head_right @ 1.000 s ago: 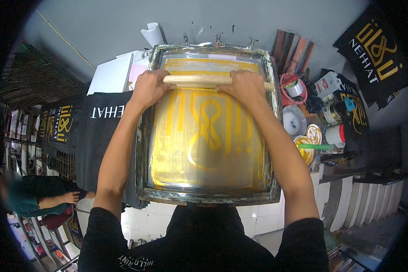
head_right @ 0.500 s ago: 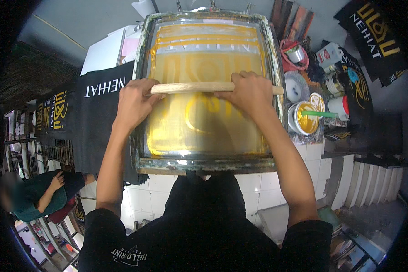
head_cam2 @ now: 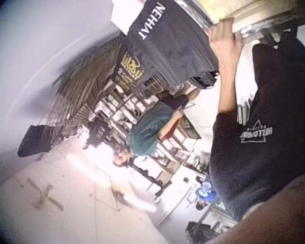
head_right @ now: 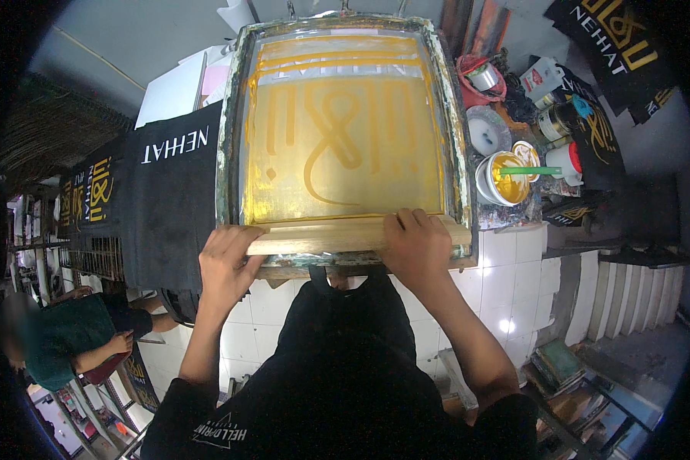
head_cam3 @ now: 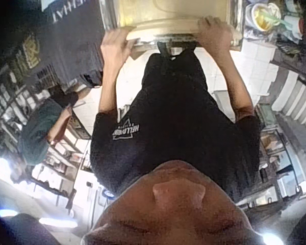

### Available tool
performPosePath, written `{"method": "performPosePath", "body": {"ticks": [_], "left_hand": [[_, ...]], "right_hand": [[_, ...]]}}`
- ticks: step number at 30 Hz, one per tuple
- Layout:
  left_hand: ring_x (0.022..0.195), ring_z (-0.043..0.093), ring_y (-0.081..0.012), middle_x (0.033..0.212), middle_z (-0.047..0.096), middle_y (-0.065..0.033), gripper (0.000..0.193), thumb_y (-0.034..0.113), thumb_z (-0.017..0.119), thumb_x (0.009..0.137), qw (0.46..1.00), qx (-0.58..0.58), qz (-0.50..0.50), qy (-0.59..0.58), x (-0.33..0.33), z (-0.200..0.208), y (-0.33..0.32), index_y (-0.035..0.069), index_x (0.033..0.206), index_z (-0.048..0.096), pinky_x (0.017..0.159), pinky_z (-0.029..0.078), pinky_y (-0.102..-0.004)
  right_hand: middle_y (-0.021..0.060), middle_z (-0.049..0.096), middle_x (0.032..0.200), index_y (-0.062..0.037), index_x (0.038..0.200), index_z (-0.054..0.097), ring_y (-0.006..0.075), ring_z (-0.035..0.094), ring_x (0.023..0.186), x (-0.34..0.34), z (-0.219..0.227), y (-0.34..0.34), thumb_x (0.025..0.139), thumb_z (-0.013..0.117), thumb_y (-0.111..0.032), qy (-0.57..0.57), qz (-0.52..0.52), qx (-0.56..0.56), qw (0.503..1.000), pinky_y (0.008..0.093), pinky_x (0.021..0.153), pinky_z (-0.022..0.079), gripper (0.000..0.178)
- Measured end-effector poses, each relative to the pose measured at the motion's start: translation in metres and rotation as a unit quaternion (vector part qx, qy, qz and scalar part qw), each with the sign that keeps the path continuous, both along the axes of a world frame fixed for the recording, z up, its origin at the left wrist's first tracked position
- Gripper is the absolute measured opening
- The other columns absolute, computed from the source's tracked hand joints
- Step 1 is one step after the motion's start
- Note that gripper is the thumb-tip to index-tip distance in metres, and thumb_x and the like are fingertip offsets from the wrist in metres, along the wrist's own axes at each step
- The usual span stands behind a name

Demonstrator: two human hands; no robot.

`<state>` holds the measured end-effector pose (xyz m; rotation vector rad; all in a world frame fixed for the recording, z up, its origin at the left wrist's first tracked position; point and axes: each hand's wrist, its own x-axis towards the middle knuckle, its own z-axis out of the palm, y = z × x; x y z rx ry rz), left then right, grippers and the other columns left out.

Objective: The person performs manual screen printing on black bags by applying ink through a screen with a squeegee, lifting the screen, and removing the printed bag.

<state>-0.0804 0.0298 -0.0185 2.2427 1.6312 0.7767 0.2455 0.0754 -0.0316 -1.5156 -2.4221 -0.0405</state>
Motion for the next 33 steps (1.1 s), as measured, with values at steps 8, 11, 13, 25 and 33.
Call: {"method": "performPosePath", "body": {"ticks": [8, 11, 13, 25, 33], "left_hand": [[0.155, 0.026, -0.0404, 0.165, 0.031, -0.0243, 0.133, 0.042, 0.097, 0.063, 0.982, 0.174, 0.029, 0.062, -0.036, -0.046, -0.025, 0.002, 0.162, 0.018, 0.126, 0.010, -0.0616], [0.155, 0.025, -0.0412, 0.168, 0.023, -0.0246, 0.128, 0.057, 0.087, 0.074, 0.963, 0.262, 0.053, -0.041, -0.044, -0.012, -0.020, 0.014, 0.166, 0.008, 0.126, 0.013, -0.0627], [0.155, 0.024, -0.0414, 0.169, 0.018, -0.0244, 0.129, 0.060, 0.086, 0.075, 0.931, 0.341, 0.104, -0.079, -0.048, 0.015, -0.004, 0.014, 0.166, 0.005, 0.127, 0.017, -0.0581], [0.089, 0.058, -0.0195, 0.097, 0.067, -0.0161, 0.030, 0.024, 0.072, 0.095, 0.929, -0.174, 0.292, -0.145, -0.078, -0.084, 0.104, -0.004, 0.102, 0.065, 0.085, 0.047, -0.0352], [0.082, 0.063, -0.0141, 0.082, 0.071, -0.0066, 0.022, 0.018, 0.072, 0.094, 0.908, -0.073, 0.383, -0.154, -0.232, -0.029, 0.014, -0.004, 0.096, 0.072, 0.080, 0.049, -0.0309]], "right_hand": [[0.0033, 0.066, 0.087, -0.0114, 0.084, 0.065, 0.0245, 0.068, 0.084, 0.002, 0.024, -0.005, 0.059, 0.074, -0.011, 0.077, 0.051, 0.070, 0.993, 0.0376, 0.071, 0.053, 0.026], [0.0032, 0.070, 0.092, -0.0109, 0.087, 0.068, 0.0236, 0.070, 0.087, 0.002, 0.072, 0.003, 0.058, 0.073, -0.008, 0.113, 0.053, 0.184, 0.975, 0.0372, 0.075, 0.054, 0.030], [0.0025, 0.072, 0.094, -0.0107, 0.088, 0.069, 0.0230, 0.071, 0.088, 0.007, 0.104, 0.020, 0.057, 0.073, -0.007, 0.130, 0.058, 0.266, 0.953, 0.0372, 0.077, 0.055, 0.032], [0.0118, 0.079, 0.086, -0.0078, 0.105, 0.081, 0.0200, 0.071, 0.073, -0.065, 0.375, 0.162, 0.083, 0.082, -0.040, 0.141, -0.324, -0.008, 0.935, 0.0372, 0.074, 0.059, 0.039], [0.0197, 0.078, 0.093, -0.0027, 0.104, 0.080, 0.0296, 0.074, 0.081, -0.026, 0.359, 0.190, 0.076, 0.084, -0.033, 0.126, -0.014, 0.284, 0.951, 0.0391, 0.078, 0.056, 0.041]]}}
